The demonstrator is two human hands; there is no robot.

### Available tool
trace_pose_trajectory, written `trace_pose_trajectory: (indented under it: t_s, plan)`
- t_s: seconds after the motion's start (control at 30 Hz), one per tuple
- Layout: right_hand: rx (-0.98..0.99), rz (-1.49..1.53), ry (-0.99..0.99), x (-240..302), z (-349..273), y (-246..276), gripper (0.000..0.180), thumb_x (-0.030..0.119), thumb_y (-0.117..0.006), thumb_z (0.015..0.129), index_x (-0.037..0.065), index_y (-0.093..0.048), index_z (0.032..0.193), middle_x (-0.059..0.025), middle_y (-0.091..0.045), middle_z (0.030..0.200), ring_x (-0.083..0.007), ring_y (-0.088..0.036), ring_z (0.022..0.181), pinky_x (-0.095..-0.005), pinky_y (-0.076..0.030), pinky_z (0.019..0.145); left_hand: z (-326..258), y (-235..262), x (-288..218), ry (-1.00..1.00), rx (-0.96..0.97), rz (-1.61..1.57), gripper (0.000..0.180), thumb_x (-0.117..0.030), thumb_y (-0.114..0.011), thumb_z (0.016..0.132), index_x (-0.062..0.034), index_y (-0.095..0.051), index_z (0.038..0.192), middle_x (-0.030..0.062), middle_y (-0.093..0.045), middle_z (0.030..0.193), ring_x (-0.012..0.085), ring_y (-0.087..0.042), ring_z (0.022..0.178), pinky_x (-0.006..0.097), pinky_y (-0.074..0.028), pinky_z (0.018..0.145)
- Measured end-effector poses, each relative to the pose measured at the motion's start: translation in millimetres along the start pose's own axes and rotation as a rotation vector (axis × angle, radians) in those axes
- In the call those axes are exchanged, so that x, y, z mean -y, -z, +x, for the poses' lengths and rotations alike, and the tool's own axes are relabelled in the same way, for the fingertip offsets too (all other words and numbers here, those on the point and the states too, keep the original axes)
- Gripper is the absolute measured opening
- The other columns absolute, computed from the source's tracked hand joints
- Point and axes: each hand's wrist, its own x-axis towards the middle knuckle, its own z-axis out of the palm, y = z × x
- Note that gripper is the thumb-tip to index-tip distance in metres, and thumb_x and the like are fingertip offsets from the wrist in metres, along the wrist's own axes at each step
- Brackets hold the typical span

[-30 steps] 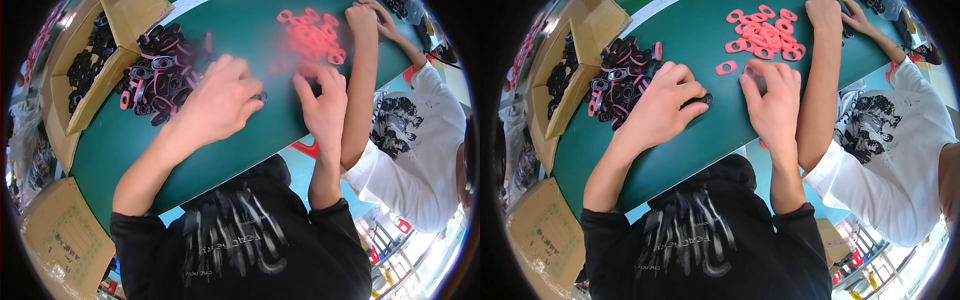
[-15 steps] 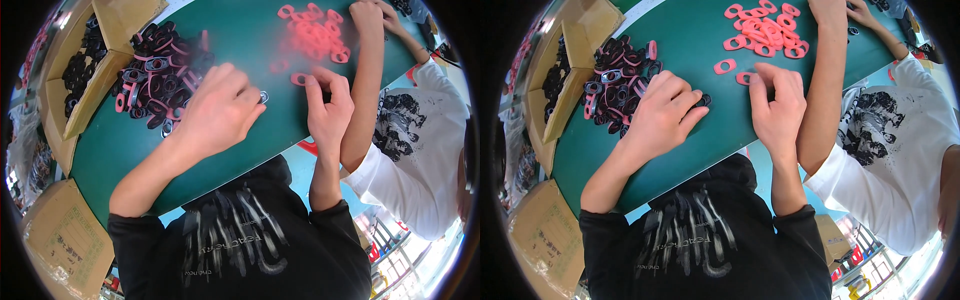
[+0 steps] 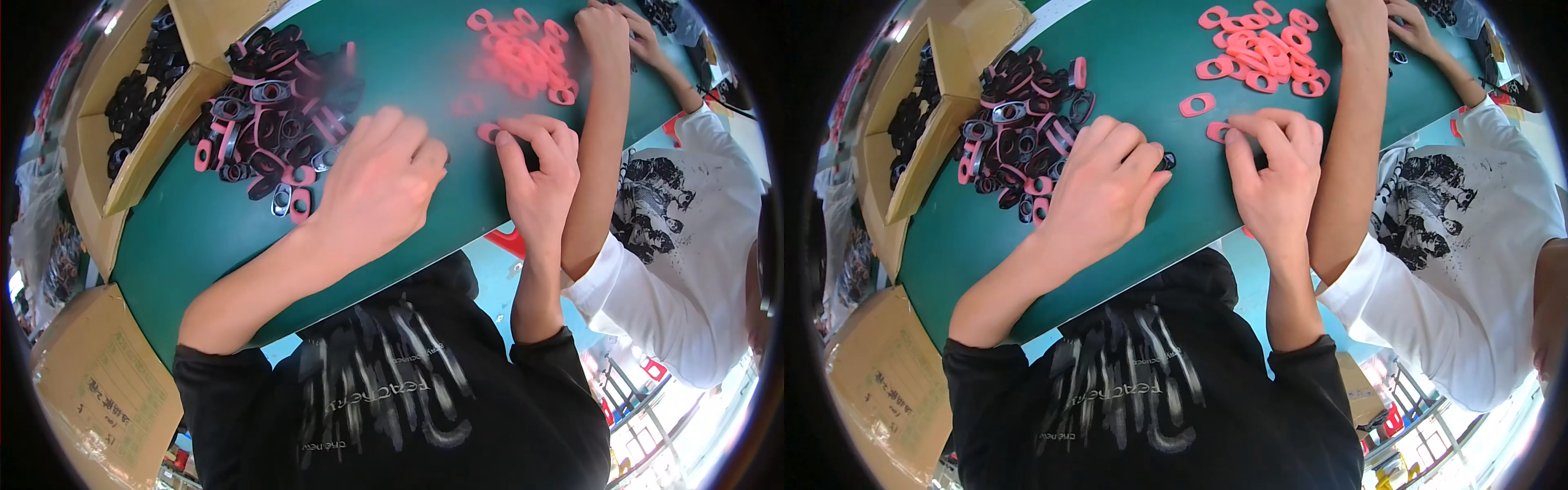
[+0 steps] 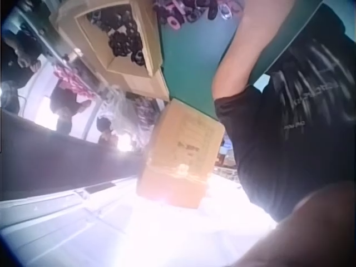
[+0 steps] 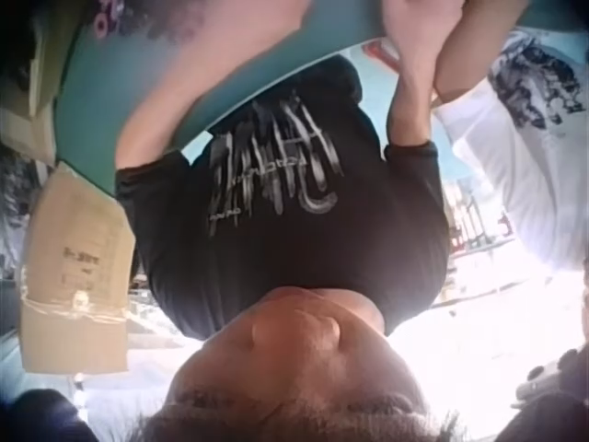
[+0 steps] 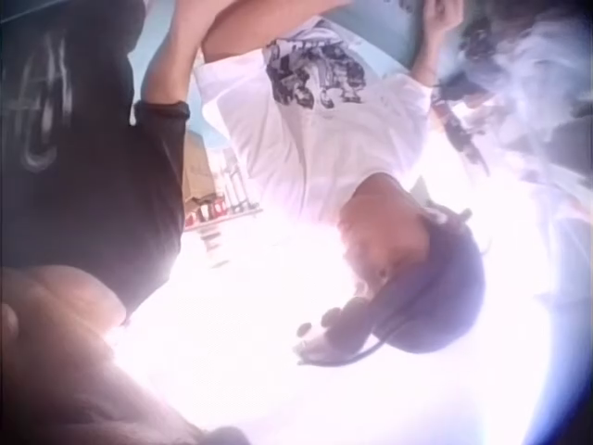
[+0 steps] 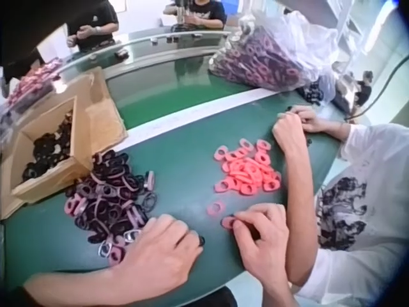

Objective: The person assembles components by taking plastic pieces from a box and attaching rubber rings onto them by hand.

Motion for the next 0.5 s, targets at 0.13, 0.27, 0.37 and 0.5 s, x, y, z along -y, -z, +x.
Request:
trace_pose_trajectory:
  t_s: [0.13, 0.27, 0.37, 0.5]
  plan:
    - [0.068, -0.059, -0.054, 6.4, -0.3, 8.7, 0.021, 0.007, -0.074, 0.087, 0.010, -0.076, 0.107, -0.0076, -0.065, 0.107, -0.0272, -0.055, 0.105, -0.0376, -0.047, 0.090, -0.2, 12.3, 2.4, 0.024, -0.005, -0.026, 0.044, -0.010, -0.084, 0.078, 0.0027, -0.068, 0.117, 0.0118, -0.058, 0.097, 0.0315, -0.056, 0.093, 0.041, -0.049, 0.085]
    - [0.206, -0.031, -0.016, 7.6, -2.6, 18.8, 0.029, 0.007, -0.075, 0.085, 0.011, -0.075, 0.114, -0.0073, -0.062, 0.106, -0.0271, -0.054, 0.103, -0.0389, -0.047, 0.090, -0.6, 25.7, 2.6, 0.025, -0.037, -0.033, 0.048, -0.013, -0.082, 0.081, 0.0014, -0.067, 0.125, 0.0120, -0.061, 0.102, 0.0321, -0.056, 0.096, 0.040, -0.049, 0.087]
    - [0.254, -0.006, -0.040, 14.7, -10.2, 15.0, 0.031, 0.006, -0.075, 0.084, 0.008, -0.072, 0.114, -0.0066, -0.060, 0.091, -0.0271, -0.054, 0.092, -0.0389, -0.046, 0.086, 2.0, 17.1, 6.6, 0.003, -0.042, -0.060, 0.042, -0.011, -0.081, 0.082, 0.0008, -0.069, 0.120, 0.0117, -0.060, 0.099, 0.0325, -0.056, 0.095, 0.041, -0.049, 0.087]
    - [0.278, 0.023, -0.069, 20.9, -11.6, 17.5, 0.034, 0.005, -0.075, 0.083, 0.006, -0.071, 0.117, -0.0055, -0.060, 0.085, -0.0265, -0.055, 0.087, -0.0384, -0.046, 0.083, 7.8, 4.8, 13.9, -0.010, -0.014, -0.043, 0.030, -0.007, -0.078, 0.083, 0.0010, -0.069, 0.110, 0.0117, -0.060, 0.096, 0.0328, -0.056, 0.093, 0.042, -0.049, 0.084]
